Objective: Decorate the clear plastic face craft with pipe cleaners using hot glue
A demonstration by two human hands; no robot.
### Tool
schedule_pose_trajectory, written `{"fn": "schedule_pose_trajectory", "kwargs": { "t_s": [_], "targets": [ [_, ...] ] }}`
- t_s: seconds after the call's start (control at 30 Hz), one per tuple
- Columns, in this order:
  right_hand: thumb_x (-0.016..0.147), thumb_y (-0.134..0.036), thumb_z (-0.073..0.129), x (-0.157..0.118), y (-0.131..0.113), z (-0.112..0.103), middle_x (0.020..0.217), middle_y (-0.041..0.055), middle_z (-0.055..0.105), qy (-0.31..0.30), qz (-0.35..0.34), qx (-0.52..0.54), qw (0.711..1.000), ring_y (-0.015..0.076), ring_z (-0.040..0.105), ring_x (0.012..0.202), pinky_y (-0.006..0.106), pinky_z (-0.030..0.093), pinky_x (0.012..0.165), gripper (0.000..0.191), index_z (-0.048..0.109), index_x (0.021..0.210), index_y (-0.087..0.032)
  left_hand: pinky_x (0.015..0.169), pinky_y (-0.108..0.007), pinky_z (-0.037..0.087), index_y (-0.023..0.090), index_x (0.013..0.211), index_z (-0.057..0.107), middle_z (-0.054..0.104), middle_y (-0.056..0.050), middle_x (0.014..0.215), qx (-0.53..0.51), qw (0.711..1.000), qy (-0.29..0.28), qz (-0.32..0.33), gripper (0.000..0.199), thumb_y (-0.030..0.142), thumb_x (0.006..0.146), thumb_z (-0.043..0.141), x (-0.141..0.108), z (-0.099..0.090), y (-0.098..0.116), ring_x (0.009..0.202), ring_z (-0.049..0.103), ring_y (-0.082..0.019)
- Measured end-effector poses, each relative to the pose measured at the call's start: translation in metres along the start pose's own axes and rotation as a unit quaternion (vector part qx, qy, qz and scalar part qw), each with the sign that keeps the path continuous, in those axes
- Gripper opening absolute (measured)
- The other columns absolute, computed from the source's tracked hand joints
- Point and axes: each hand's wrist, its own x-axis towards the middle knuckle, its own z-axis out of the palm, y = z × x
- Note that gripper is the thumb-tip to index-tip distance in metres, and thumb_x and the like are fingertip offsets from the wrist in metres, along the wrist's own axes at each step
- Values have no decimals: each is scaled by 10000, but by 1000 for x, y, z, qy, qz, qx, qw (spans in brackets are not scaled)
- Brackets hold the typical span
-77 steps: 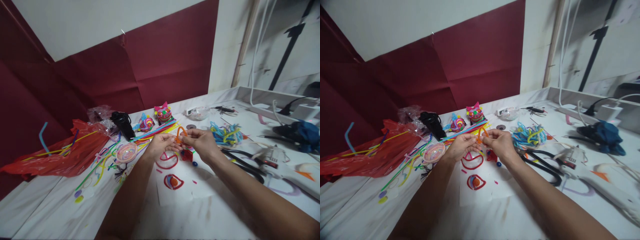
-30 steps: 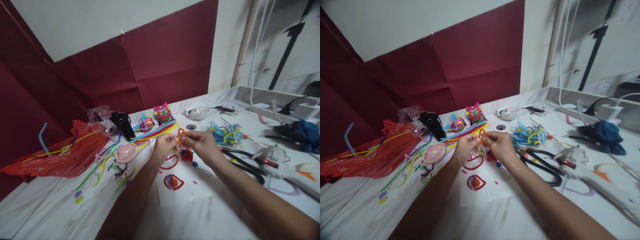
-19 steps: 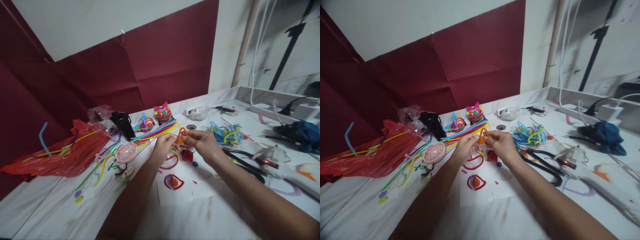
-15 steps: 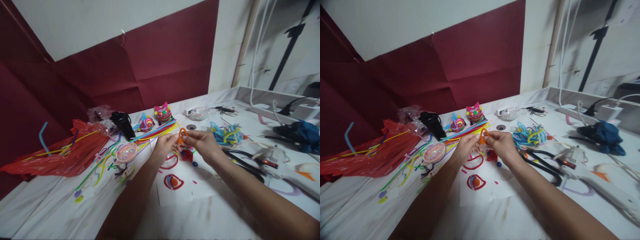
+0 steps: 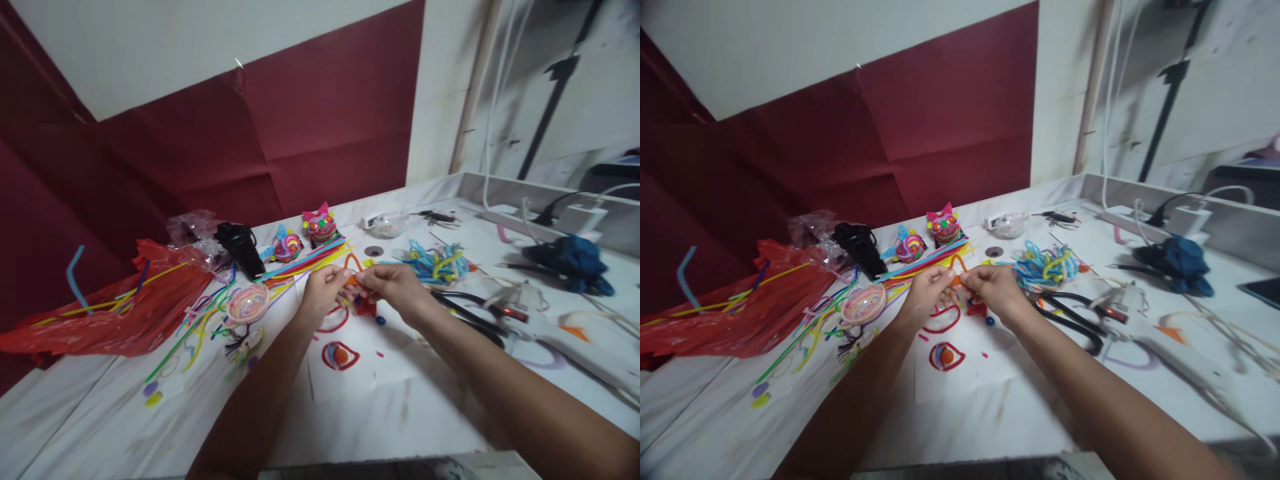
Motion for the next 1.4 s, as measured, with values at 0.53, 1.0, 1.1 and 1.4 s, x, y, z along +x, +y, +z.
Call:
{"fn": "schedule_pose_trajectory", "kwargs": {
  "t_s": [0.53,1.0,1.1,1.4],
  "targets": [
    [652,-551,717,-17,7,13,491,-55,508,8,-64,17,998,77,433,454,230,358,480,411,561,577,-177,417,-192,411,152,699,605,623,9,516,134,987,65,65,209,353,737,648,-33,-2,1,405,509,-86],
    [745,-182,637,5,-4,-79,802,62,718,44,-118,-411,903,180,597,726,306,435,697,78,713,764,-178,350,-176,271,155,564,559,493,34,406,99,993,58,-22,306,392,748,619,-50,-10,-17,335,390,-57],
    [746,-388,685,6,-7,-54,778,36,703,-99,-98,-251,958,161,599,697,277,450,636,238,716,848,-176,347,-182,252,158,536,545,474,38,389,88,994,52,-38,324,398,740,621,-49,-10,-22,322,366,-53],
    [768,-547,623,-5,5,4,514,-25,565,-183,-43,-153,970,75,407,421,219,298,414,405,669,678,-154,422,-204,304,172,634,580,553,27,486,63,997,23,-39,213,341,747,644,-62,-12,-23,397,426,-64]
  ]
}}
